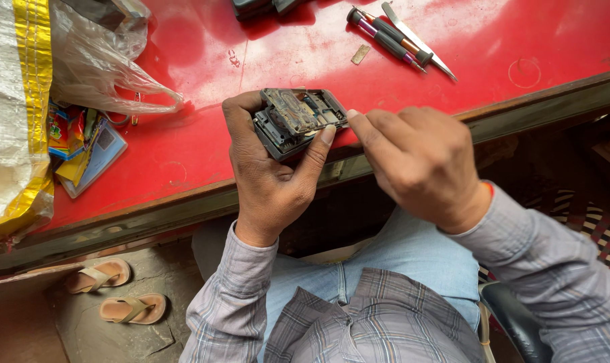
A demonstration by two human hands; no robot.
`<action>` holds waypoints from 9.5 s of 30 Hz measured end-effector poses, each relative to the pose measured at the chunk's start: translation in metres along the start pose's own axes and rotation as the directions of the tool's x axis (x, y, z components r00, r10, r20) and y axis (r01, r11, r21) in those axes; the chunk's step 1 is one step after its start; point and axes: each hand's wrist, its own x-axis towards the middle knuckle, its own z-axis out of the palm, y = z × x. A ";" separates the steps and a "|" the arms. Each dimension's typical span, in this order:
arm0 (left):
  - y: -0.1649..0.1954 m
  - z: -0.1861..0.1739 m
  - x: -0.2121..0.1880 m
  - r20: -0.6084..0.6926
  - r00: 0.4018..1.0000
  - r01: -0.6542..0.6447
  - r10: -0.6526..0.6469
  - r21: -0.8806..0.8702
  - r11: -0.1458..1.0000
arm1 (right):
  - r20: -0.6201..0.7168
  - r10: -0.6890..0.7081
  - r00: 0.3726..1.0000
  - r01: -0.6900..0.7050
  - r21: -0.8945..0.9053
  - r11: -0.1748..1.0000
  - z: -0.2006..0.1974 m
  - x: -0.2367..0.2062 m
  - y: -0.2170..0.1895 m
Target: The person disassembles a feature phone at a red workbench, prying open the housing and working on the internal components by hand. They pick up a screwdriver and use it on the phone's edge, then continue manipulating the opened casing and parts.
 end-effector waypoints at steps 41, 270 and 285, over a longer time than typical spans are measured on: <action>-0.003 0.008 0.002 -0.141 0.989 -0.032 0.042 0.073 0.997 | -0.243 0.262 0.934 -0.269 0.003 0.963 0.029 -0.004 -0.031; -0.009 -0.021 0.006 0.166 0.983 0.129 -0.078 -0.324 0.937 | 0.288 -0.089 0.953 -0.120 0.633 0.765 0.009 0.052 0.057; -0.014 -0.019 0.012 0.154 0.977 0.202 -0.150 -0.418 0.886 | 0.181 0.290 0.940 -0.339 0.605 0.721 0.021 0.036 0.016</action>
